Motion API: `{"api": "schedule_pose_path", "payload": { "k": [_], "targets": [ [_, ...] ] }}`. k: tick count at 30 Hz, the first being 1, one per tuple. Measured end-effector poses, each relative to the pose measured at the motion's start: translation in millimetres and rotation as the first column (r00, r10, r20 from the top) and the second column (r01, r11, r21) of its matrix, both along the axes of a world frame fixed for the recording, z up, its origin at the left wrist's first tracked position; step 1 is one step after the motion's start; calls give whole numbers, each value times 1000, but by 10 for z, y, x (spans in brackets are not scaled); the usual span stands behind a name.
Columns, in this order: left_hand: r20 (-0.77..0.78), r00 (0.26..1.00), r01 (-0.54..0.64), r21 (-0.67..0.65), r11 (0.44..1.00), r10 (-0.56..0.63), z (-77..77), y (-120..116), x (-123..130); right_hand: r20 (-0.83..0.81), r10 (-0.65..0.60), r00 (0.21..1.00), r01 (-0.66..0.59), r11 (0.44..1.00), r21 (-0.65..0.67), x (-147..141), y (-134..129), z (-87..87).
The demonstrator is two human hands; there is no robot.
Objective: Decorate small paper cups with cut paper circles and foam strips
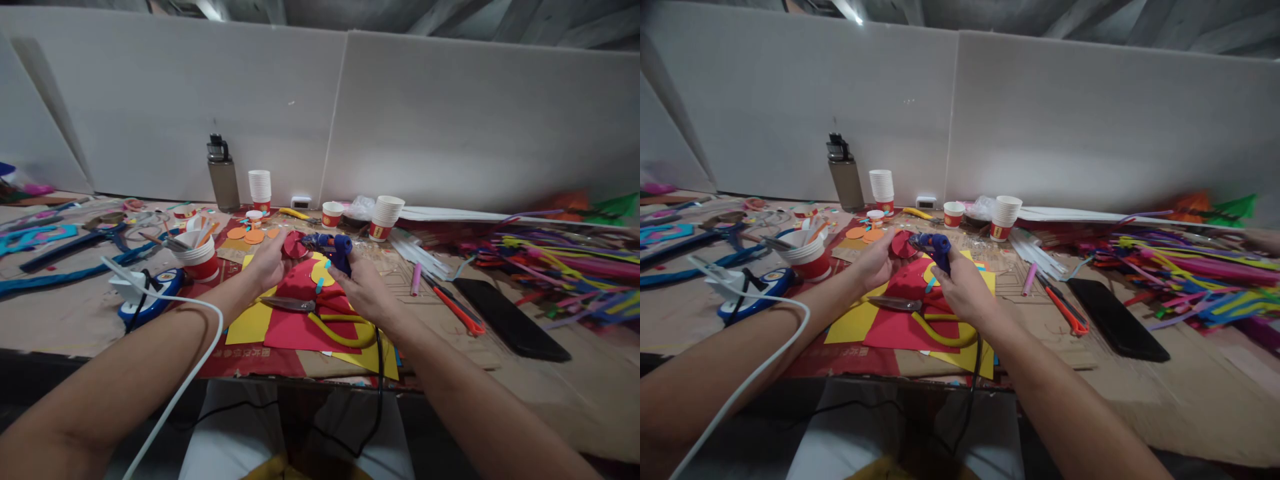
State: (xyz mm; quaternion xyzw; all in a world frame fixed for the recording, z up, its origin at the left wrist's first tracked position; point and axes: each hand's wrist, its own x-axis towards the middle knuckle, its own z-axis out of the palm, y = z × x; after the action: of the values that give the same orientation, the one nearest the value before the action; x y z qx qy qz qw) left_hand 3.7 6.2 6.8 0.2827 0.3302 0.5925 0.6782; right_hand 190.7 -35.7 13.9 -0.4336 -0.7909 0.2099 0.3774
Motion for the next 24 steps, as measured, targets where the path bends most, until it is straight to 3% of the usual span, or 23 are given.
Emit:
{"api": "schedule_pose_path", "payload": {
  "k": [5,11,17,24],
  "targets": [
    [1,999,-39,48,998,39,2,32,-29,-10,39,999,-39,999,-31,-32,-2,-25],
    [-18,999,45,-33,998,-45,-18,-13,13,-23,-7,1000,6,999,-41,-13,-4,-2],
    [26,998,-52,42,998,51,-31,39,-28,-9,11,1000,-11,999,-35,-14,-17,1],
    [-29,999,15,-42,999,-16,-40,-15,27,-4,-19,1000,19,999,-30,-17,-5,-5]
  ]
}}
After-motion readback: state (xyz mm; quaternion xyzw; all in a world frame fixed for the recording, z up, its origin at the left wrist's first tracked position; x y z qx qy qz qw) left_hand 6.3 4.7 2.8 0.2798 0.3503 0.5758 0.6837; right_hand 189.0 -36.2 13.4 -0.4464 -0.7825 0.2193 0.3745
